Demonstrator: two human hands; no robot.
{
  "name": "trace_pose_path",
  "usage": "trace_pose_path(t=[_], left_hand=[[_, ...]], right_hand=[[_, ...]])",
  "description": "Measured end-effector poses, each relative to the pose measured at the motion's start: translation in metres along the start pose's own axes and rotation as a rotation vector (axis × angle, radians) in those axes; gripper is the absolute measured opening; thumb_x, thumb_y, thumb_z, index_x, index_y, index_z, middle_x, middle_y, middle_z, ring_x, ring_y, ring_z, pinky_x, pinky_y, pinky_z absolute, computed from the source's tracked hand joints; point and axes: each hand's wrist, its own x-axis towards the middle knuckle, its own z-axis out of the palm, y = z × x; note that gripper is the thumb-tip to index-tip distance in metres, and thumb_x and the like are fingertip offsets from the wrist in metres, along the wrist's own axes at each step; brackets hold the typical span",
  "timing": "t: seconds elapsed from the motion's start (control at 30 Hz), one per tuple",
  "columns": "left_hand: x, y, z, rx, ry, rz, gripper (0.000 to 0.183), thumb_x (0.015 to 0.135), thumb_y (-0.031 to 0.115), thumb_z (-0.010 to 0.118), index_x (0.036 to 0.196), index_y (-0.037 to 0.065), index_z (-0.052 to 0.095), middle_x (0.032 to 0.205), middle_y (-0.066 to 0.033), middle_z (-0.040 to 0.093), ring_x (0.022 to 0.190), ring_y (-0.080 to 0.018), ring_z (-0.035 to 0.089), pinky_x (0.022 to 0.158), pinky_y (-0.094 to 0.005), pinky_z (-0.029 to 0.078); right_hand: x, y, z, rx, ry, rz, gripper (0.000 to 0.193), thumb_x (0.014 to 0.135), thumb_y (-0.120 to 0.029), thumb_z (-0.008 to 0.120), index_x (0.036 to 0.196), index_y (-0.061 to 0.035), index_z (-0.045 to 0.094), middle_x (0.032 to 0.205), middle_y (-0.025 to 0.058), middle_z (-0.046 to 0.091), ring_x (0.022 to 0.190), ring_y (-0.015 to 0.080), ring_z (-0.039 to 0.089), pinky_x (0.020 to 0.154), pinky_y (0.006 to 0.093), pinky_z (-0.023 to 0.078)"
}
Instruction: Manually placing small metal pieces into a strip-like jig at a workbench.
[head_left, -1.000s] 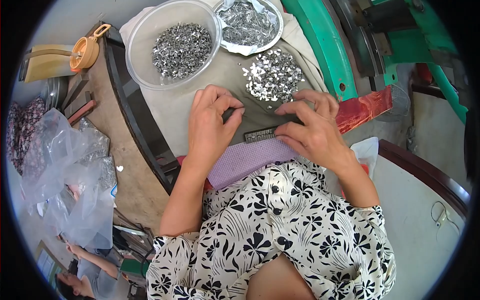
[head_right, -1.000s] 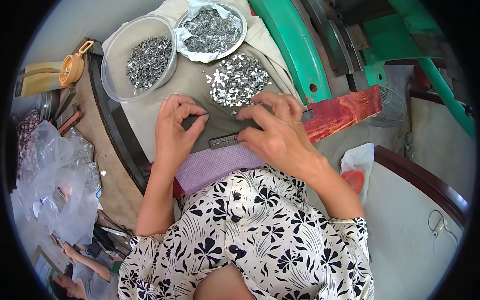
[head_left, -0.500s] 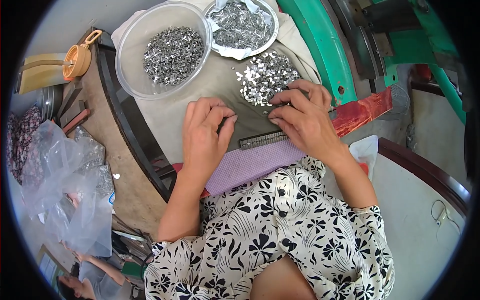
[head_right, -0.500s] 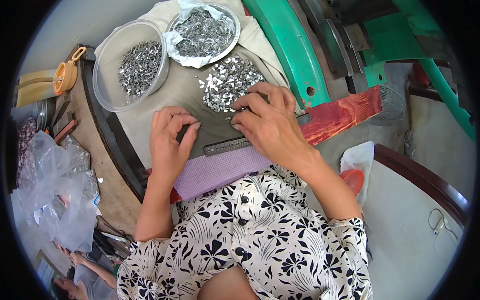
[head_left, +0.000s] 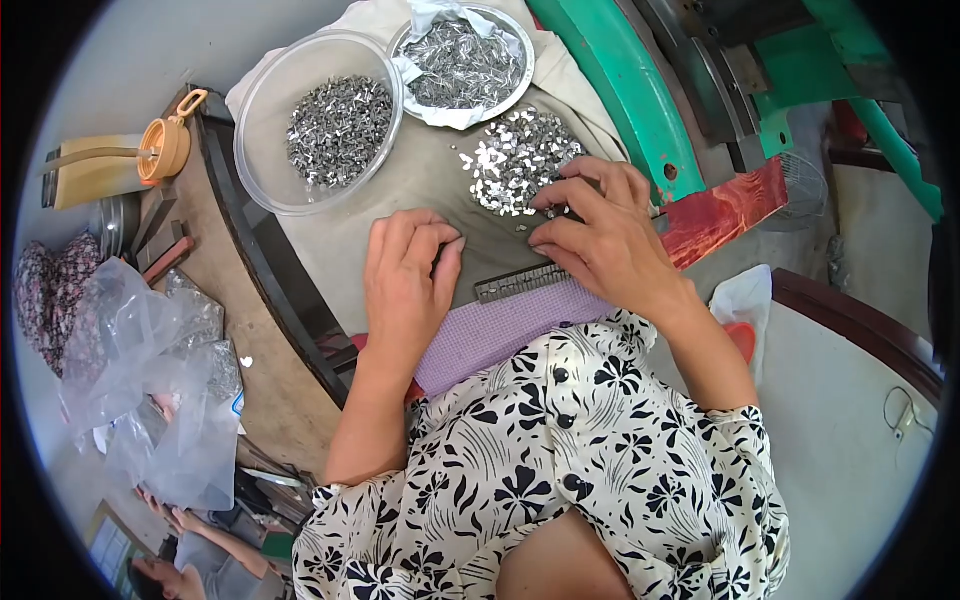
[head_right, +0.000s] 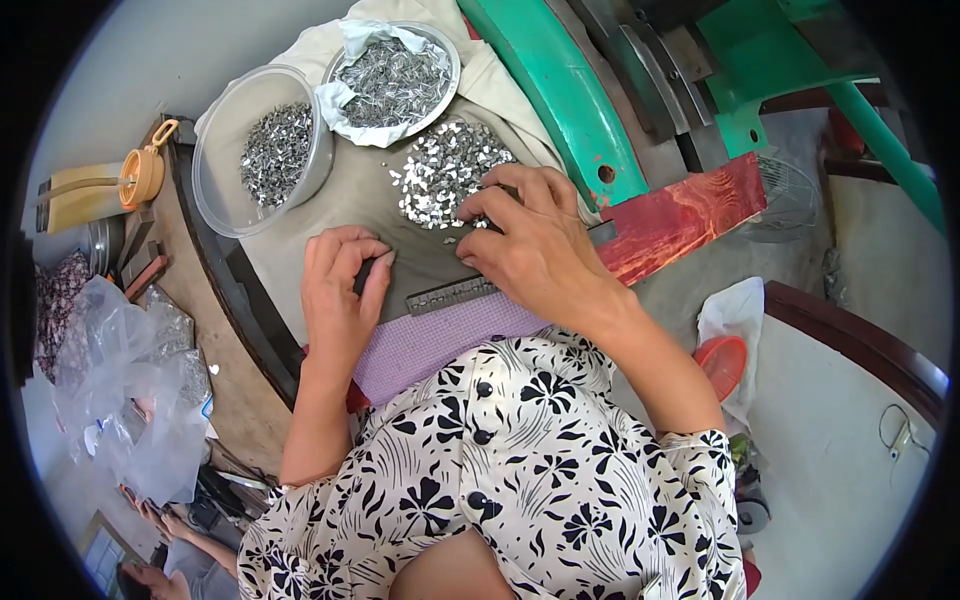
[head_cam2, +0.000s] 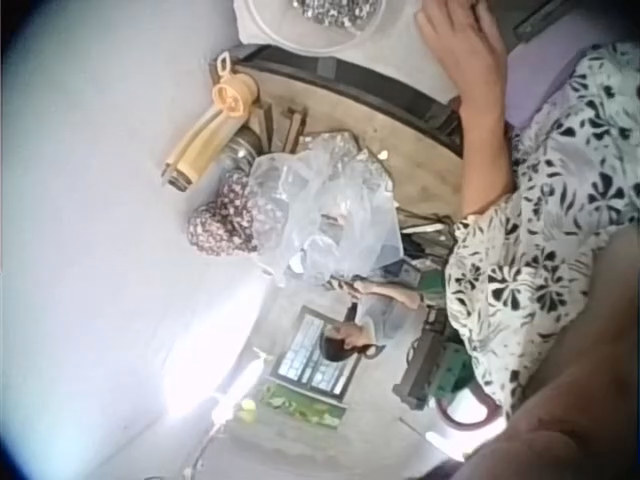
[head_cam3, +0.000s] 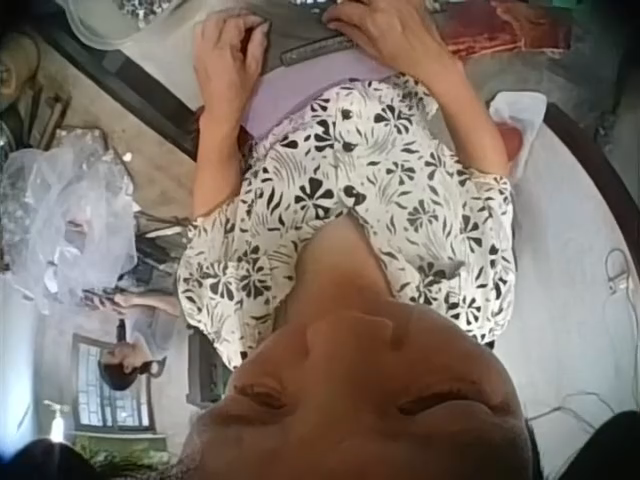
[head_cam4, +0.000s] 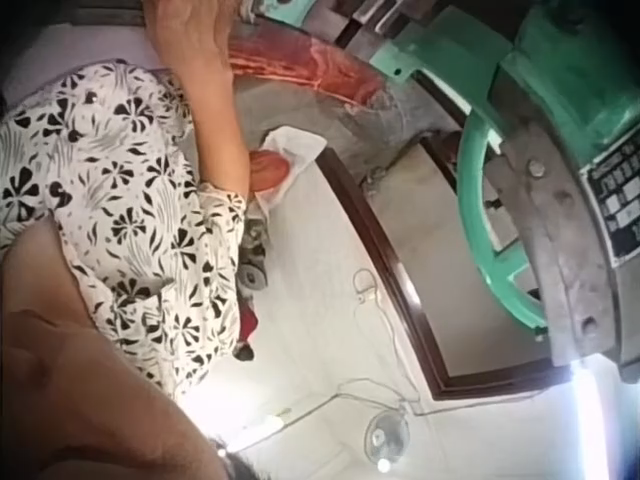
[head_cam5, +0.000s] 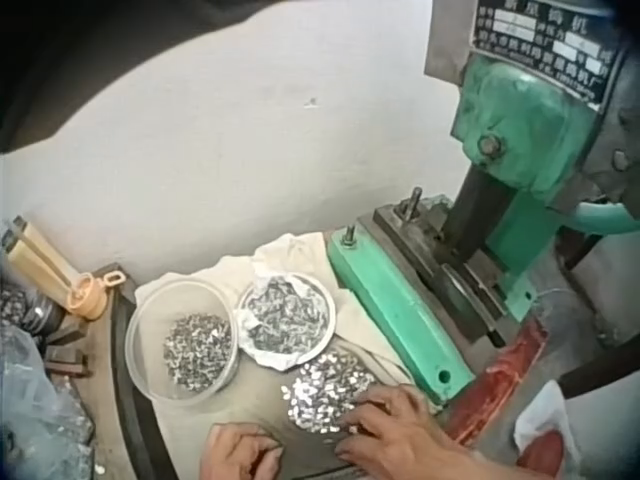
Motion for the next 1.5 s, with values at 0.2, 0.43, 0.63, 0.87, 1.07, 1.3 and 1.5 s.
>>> trace_pose_path(t=[0.2, 0.43, 0.63, 0.87, 1.07, 1.3, 1.5], left_hand=[[0.002, 0.002, 0.002, 0.036, 0.013, 0.044, 0.016, 0.076, -0.002, 0.075, 0.089, 0.002, 0.067, 0.097, -0.0100, 0.064, 0.089, -0.0291, 0.058, 0.078, -0.0374, 0.047], [-0.005, 0.013, 0.005, -0.098, 0.037, 0.070, 0.016, 0.074, -0.001, 0.075, 0.087, 0.004, 0.065, 0.094, -0.0078, 0.064, 0.082, -0.0285, 0.059, 0.071, -0.0377, 0.048], [-0.007, 0.041, 0.008, -0.138, -0.123, 0.125, 0.019, 0.071, 0.000, 0.076, 0.087, 0.007, 0.067, 0.095, -0.0067, 0.066, 0.084, -0.0262, 0.062, 0.072, -0.0364, 0.048], [-0.012, 0.044, 0.023, -0.057, -0.153, 0.149, 0.021, 0.070, 0.004, 0.077, 0.087, 0.009, 0.066, 0.095, -0.0028, 0.065, 0.084, -0.0249, 0.060, 0.071, -0.0371, 0.047], [-0.012, 0.044, 0.022, -0.060, -0.159, 0.132, 0.023, 0.070, 0.004, 0.078, 0.089, 0.008, 0.066, 0.098, -0.0033, 0.064, 0.086, -0.0256, 0.060, 0.072, -0.0373, 0.048], [-0.013, 0.046, 0.014, -0.086, -0.256, 0.033, 0.031, 0.074, 0.009, 0.081, 0.100, 0.004, 0.064, 0.108, -0.0103, 0.060, 0.098, -0.0309, 0.061, 0.080, -0.0397, 0.050], [-0.015, 0.046, 0.007, 0.014, -0.273, 0.063, 0.033, 0.073, 0.008, 0.080, 0.101, 0.004, 0.066, 0.108, -0.0066, 0.061, 0.095, -0.0277, 0.060, 0.079, -0.0387, 0.047]], right_hand=[[0.002, -0.001, 0.003, 0.039, 0.013, 0.054, 0.015, 0.073, -0.010, 0.077, 0.085, -0.0124, 0.070, 0.110, -0.0027, 0.064, 0.119, 0.0271, 0.051, 0.101, 0.0446, 0.033], [-0.020, -0.005, -0.010, 0.044, 0.074, 0.102, 0.014, 0.075, -0.011, 0.076, 0.087, -0.0131, 0.068, 0.106, -0.0032, 0.064, 0.119, 0.0263, 0.052, 0.101, 0.0464, 0.032], [-0.041, -0.011, -0.010, -0.051, 0.068, 0.090, 0.017, 0.070, -0.014, 0.078, 0.087, -0.0160, 0.073, 0.103, -0.0048, 0.065, 0.118, 0.0264, 0.053, 0.100, 0.0464, 0.033], [-0.014, 0.002, 0.003, 0.018, 0.166, 0.021, 0.024, 0.070, -0.012, 0.077, 0.093, -0.0167, 0.075, 0.098, -0.0012, 0.066, 0.096, 0.0229, 0.061, 0.082, 0.0365, 0.043], [0.010, 0.013, 0.007, -0.045, 0.022, -0.093, 0.020, 0.072, -0.013, 0.072, 0.091, -0.0135, 0.072, 0.096, 0.0013, 0.063, 0.090, 0.0220, 0.060, 0.080, 0.0351, 0.045], [0.011, 0.014, 0.000, 0.054, 0.022, -0.061, 0.019, 0.071, -0.010, 0.078, 0.084, -0.0095, 0.065, 0.095, 0.0016, 0.062, 0.088, 0.0231, 0.059, 0.080, 0.0375, 0.043], [-0.019, 0.010, -0.017, 0.181, 0.093, 0.003, 0.018, 0.070, -0.012, 0.079, 0.084, -0.0096, 0.068, 0.097, 0.0019, 0.064, 0.090, 0.0243, 0.059, 0.080, 0.0380, 0.042]])
